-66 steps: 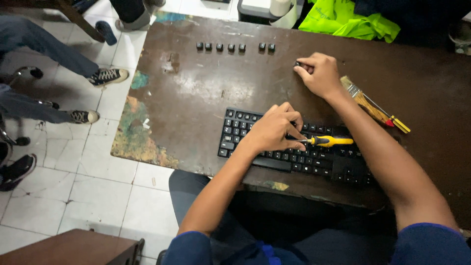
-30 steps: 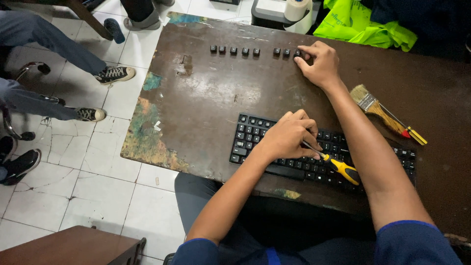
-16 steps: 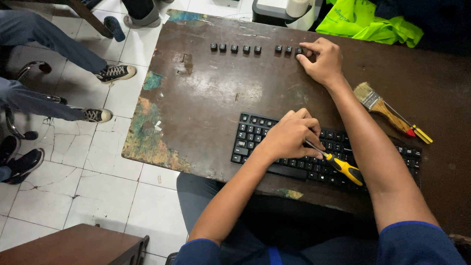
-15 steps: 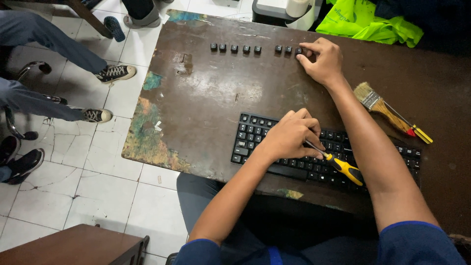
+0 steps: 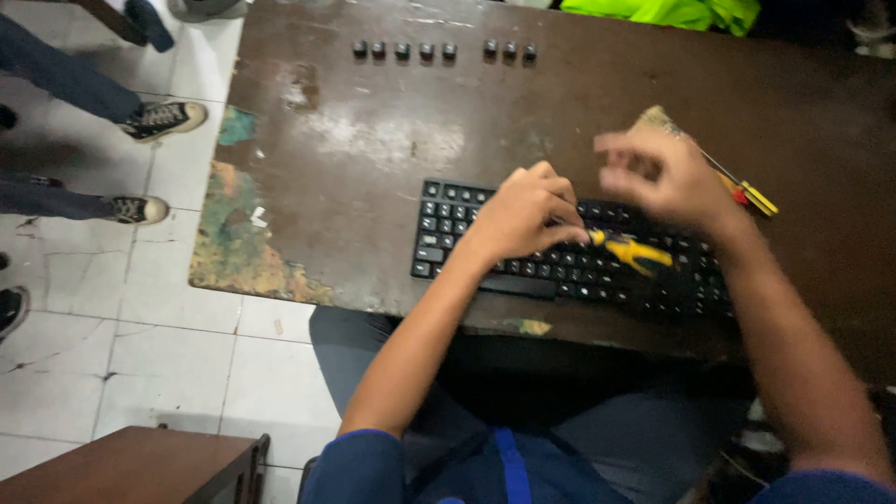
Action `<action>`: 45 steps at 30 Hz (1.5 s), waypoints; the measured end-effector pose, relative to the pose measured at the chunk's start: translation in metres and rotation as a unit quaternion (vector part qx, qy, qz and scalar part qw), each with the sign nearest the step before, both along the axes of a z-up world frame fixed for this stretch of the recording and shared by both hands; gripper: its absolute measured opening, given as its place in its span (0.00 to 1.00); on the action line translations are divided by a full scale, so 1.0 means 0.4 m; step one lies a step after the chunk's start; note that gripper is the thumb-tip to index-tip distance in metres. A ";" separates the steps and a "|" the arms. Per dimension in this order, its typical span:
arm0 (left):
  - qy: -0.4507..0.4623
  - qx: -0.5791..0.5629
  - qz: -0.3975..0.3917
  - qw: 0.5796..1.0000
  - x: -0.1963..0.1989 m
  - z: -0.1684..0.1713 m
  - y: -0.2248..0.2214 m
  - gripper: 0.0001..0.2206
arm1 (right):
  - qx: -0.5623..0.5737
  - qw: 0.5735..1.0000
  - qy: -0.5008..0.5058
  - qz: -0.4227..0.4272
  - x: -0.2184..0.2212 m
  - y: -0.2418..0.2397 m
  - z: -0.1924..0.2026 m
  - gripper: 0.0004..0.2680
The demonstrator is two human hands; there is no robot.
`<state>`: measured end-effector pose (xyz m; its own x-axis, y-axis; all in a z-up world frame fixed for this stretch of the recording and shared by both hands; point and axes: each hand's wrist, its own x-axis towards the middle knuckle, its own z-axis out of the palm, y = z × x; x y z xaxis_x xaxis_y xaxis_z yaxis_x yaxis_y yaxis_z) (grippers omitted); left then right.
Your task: Removing individual keycaps from a computer keyboard using a flathead screwdriver.
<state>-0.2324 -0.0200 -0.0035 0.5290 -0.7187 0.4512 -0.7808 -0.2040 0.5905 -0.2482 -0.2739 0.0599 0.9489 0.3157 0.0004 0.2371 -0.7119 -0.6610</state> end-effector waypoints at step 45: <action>0.021 -0.145 0.176 0.973 -0.077 -0.030 0.028 0.03 | -0.297 0.914 -0.275 0.039 -0.306 -0.061 0.110 0.14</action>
<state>-0.2631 -0.0087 -0.0157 0.7425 -0.3344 0.5804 -0.6659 -0.2744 0.6937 -0.3705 -0.2981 0.1038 0.8320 0.4809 0.2764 0.4815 -0.8736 0.0707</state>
